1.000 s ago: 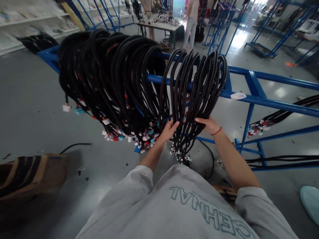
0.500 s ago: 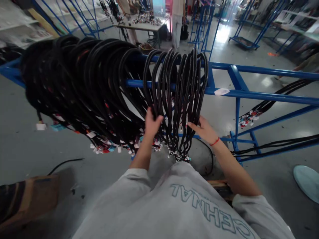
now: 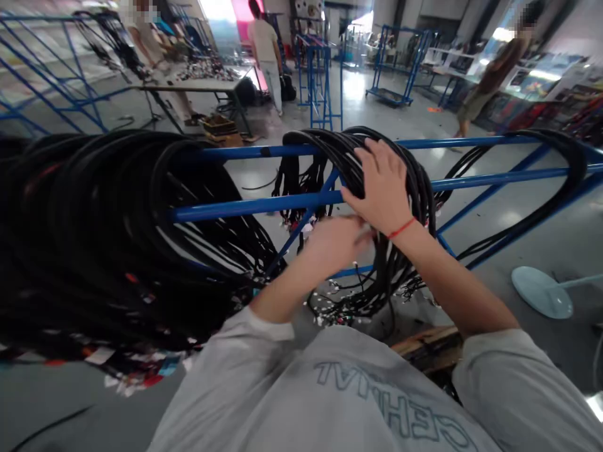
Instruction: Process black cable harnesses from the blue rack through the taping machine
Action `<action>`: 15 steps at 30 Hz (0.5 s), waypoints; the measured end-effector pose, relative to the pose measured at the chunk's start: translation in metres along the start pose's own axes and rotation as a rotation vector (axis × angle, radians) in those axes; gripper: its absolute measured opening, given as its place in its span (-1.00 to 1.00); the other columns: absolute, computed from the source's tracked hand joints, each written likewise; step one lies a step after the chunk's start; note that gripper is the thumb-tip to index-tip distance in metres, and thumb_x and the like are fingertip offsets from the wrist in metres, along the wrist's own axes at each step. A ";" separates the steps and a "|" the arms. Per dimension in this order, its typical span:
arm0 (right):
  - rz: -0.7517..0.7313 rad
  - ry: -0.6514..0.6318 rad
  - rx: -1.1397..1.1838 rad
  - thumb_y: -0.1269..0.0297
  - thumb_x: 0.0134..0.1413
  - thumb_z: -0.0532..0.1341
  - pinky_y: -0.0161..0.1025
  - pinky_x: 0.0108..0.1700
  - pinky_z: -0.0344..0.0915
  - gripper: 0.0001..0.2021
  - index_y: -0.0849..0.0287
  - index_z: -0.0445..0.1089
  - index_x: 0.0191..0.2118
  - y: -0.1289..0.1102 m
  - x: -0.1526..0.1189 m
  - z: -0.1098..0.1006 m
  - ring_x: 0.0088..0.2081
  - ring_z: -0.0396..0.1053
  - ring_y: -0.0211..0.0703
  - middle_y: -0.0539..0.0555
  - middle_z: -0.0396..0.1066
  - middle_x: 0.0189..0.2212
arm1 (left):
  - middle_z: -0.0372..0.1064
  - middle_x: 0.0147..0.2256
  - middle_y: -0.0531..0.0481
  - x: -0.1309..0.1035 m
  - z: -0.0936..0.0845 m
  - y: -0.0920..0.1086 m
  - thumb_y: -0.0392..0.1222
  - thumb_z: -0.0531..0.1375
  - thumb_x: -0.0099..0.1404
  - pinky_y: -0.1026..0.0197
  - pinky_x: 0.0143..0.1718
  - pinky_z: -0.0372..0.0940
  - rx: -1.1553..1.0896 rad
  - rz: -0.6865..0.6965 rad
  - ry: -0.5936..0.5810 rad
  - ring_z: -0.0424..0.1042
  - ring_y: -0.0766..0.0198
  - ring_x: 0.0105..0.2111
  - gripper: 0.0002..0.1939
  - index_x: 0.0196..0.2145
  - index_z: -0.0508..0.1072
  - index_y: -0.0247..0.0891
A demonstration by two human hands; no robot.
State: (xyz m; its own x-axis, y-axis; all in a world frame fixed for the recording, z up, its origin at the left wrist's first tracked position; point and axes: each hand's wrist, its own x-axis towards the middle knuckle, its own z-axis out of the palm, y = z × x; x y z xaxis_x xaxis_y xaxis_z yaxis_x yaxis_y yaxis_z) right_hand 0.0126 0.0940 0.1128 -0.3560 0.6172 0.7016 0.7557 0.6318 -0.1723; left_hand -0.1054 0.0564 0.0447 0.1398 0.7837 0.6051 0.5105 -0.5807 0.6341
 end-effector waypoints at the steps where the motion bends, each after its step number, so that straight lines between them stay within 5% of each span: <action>1: 0.010 -0.008 -0.037 0.00 0.18 0.08 0.33 0.24 -0.23 -0.44 0.25 0.13 0.19 0.004 0.007 0.011 0.28 -0.11 0.29 0.31 0.07 0.21 | 0.47 -0.33 -0.09 0.003 -0.023 -0.008 0.17 0.13 0.25 -0.06 -0.01 0.28 0.022 0.002 0.044 0.42 0.00 -0.10 -0.60 -0.37 0.45 -0.25; 3: 0.033 -0.027 -0.102 0.01 0.22 0.03 0.35 0.23 -0.26 -0.43 0.28 0.08 0.22 0.007 0.014 0.026 0.26 -0.07 0.29 0.33 0.06 0.21 | 0.46 -0.32 -0.10 0.013 -0.060 -0.017 0.13 0.10 0.28 -0.06 -0.01 0.24 0.112 -0.023 0.161 0.40 0.00 -0.09 -0.63 -0.35 0.44 -0.26; 5: 0.045 -0.067 -0.166 0.04 0.25 -0.02 0.35 0.23 -0.27 -0.46 0.26 0.06 0.23 0.005 0.016 0.029 0.26 -0.04 0.26 0.30 0.05 0.22 | 0.44 -0.39 -0.11 0.023 -0.080 -0.017 0.13 0.07 0.28 -0.05 -0.08 0.22 0.312 -0.086 0.158 0.41 -0.03 -0.14 -0.60 -0.39 0.44 -0.27; 9: 0.069 -0.206 -0.278 0.15 0.25 -0.01 0.29 0.26 -0.27 -0.53 0.08 0.07 0.24 0.015 0.014 0.006 0.28 -0.07 0.17 0.14 0.02 0.27 | 0.44 -0.42 -0.15 0.029 -0.088 -0.003 0.11 -0.17 0.36 0.11 -0.36 0.13 0.914 -0.160 -0.192 0.43 -0.03 -0.32 -0.46 -0.36 0.48 -0.27; 12: 0.173 -0.258 -0.353 0.23 0.20 0.03 0.36 0.25 -0.24 -0.50 0.03 0.08 0.26 0.061 0.006 -0.029 0.29 -0.09 0.19 0.08 0.04 0.27 | 0.45 -0.41 -0.12 0.024 -0.086 0.000 0.10 -0.28 0.37 0.21 -0.49 -0.08 1.122 -0.136 -0.244 0.40 0.06 -0.40 -0.39 -0.34 0.47 -0.23; 15: 0.323 -0.220 -0.423 0.23 0.18 0.04 0.38 0.21 -0.15 -0.46 0.01 0.07 0.29 0.134 -0.011 -0.072 0.30 -0.09 0.19 0.09 0.08 0.26 | 0.42 -0.45 -0.07 0.021 -0.085 -0.004 0.07 -0.31 0.37 0.21 -0.52 -0.18 1.138 -0.094 -0.205 0.36 0.11 -0.44 -0.40 -0.38 0.44 -0.18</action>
State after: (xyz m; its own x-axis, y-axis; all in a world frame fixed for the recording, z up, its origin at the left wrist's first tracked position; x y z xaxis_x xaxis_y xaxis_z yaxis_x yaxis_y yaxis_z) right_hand 0.1571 0.1387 0.1318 -0.1428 0.8595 0.4908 0.9830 0.1809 -0.0307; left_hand -0.1767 0.0564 0.0954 0.1430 0.8947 0.4231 0.9794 -0.0663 -0.1907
